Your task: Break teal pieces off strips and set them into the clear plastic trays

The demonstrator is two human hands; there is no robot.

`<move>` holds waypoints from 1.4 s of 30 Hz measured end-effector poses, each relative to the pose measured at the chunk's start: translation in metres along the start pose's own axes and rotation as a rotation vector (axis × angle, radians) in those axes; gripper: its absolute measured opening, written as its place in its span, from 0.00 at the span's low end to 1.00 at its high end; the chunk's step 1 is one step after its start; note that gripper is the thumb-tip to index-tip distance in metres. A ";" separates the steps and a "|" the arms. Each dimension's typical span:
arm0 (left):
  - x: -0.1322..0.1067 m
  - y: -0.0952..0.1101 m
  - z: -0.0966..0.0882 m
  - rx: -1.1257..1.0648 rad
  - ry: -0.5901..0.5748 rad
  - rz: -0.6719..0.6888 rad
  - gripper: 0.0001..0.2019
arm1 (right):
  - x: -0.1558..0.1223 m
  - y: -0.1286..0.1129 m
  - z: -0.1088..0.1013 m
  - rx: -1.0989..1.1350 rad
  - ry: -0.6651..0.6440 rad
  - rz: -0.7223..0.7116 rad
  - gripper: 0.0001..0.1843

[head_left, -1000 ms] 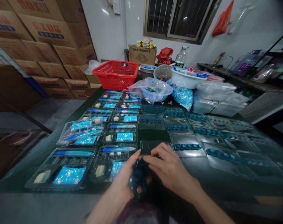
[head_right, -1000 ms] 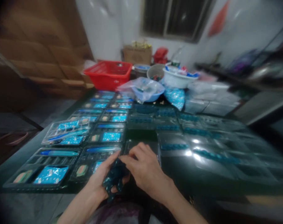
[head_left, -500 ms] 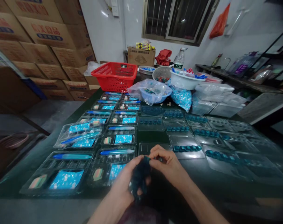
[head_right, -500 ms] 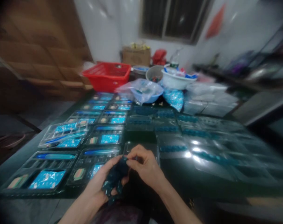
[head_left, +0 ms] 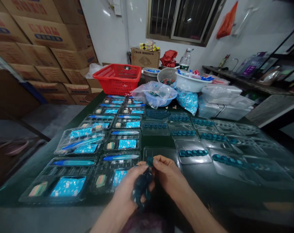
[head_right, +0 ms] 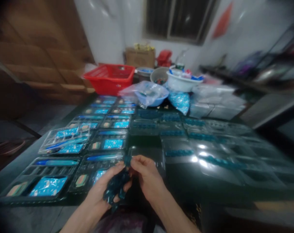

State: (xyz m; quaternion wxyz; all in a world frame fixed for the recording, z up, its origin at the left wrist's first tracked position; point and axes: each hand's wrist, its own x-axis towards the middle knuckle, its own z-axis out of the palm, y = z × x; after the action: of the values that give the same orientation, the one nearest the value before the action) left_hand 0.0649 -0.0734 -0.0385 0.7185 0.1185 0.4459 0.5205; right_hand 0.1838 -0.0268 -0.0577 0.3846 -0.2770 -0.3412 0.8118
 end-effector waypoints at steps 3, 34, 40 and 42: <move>0.000 0.000 -0.001 -0.001 0.008 -0.007 0.07 | -0.002 -0.004 0.001 -0.185 0.042 -0.110 0.07; 0.001 -0.005 -0.001 -0.056 -0.257 -0.085 0.05 | -0.012 -0.031 -0.022 -0.767 -0.010 -0.277 0.06; 0.002 -0.005 -0.003 -0.041 -0.151 -0.104 0.06 | -0.015 -0.034 -0.024 -0.715 0.013 -0.244 0.07; 0.002 -0.006 -0.002 0.001 -0.099 -0.127 0.09 | -0.016 -0.035 -0.023 -0.700 -0.003 -0.237 0.07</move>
State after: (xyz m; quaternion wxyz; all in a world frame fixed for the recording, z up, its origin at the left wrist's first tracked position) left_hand 0.0671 -0.0748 -0.0444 0.7711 0.1158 0.4169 0.4671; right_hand 0.2239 -0.0160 -0.0420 0.3576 -0.3491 -0.6284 0.5961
